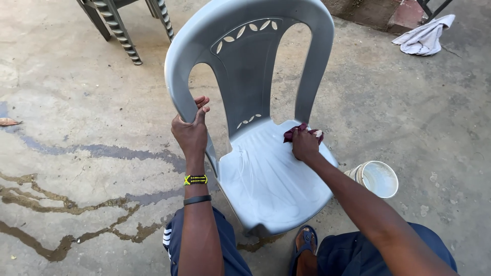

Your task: Wiping down a plastic chair with a cloth and water, cleaning all surfaces including legs and underside.

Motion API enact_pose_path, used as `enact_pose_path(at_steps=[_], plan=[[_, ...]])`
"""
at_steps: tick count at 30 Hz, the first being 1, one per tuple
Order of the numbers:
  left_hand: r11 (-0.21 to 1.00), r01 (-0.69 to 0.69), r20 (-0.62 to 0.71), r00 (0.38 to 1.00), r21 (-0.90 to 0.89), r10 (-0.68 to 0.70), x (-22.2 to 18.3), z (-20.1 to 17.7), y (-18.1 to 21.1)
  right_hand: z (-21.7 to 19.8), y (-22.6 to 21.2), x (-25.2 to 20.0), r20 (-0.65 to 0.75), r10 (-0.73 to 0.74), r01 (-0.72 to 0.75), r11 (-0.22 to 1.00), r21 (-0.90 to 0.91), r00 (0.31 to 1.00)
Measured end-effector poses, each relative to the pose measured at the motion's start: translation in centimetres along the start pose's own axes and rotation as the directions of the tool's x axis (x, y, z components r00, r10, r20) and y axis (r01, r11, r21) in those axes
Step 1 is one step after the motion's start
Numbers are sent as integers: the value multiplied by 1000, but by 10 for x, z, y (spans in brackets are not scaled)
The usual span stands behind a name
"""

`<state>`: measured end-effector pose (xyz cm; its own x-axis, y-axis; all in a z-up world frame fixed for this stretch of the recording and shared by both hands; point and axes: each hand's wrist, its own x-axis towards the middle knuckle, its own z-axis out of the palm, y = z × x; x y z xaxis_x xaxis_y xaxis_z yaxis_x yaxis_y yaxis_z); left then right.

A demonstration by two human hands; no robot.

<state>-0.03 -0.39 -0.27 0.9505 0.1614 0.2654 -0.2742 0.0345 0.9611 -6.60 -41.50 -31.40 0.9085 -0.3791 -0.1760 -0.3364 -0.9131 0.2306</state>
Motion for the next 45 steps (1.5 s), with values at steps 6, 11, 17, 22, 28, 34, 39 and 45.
enact_pose_path(at_steps=[6, 11, 17, 22, 28, 34, 39, 45], plan=[[1000, 19, 7, 1000, -20, -19, -1, -4, 6, -72, -33, -23, -39, -25, 28, 996, 84, 999], [1000, 13, 13, 1000, 3, -13, 0, -3, 1, -70, -27, -30, -64, -36, 41, 996, 81, 997], [999, 34, -2, 999, 3, -34, 2, -6, 2, -70, -78, -32, 121, 146, -158, 983, 97, 982], [998, 49, -7, 999, 33, -49, 4, -5, 6, -157, -148, -113, 230, 237, -299, 910, 287, 944], [996, 64, -28, 998, 69, -62, 0, -4, 2, -83, -163, -145, 2, 111, -110, 986, 123, 994], [996, 66, -29, 998, 63, -64, 1, -3, 4, -101, -180, -199, -385, -55, 194, 923, 332, 921], [994, 61, -32, 998, 86, -59, 2, -3, 4, -68, -176, -186, -403, -91, 255, 892, 373, 910], [983, 54, 11, 998, 177, -57, -2, -12, 4, -67, -175, -183, -320, -108, 240, 880, 410, 941]])
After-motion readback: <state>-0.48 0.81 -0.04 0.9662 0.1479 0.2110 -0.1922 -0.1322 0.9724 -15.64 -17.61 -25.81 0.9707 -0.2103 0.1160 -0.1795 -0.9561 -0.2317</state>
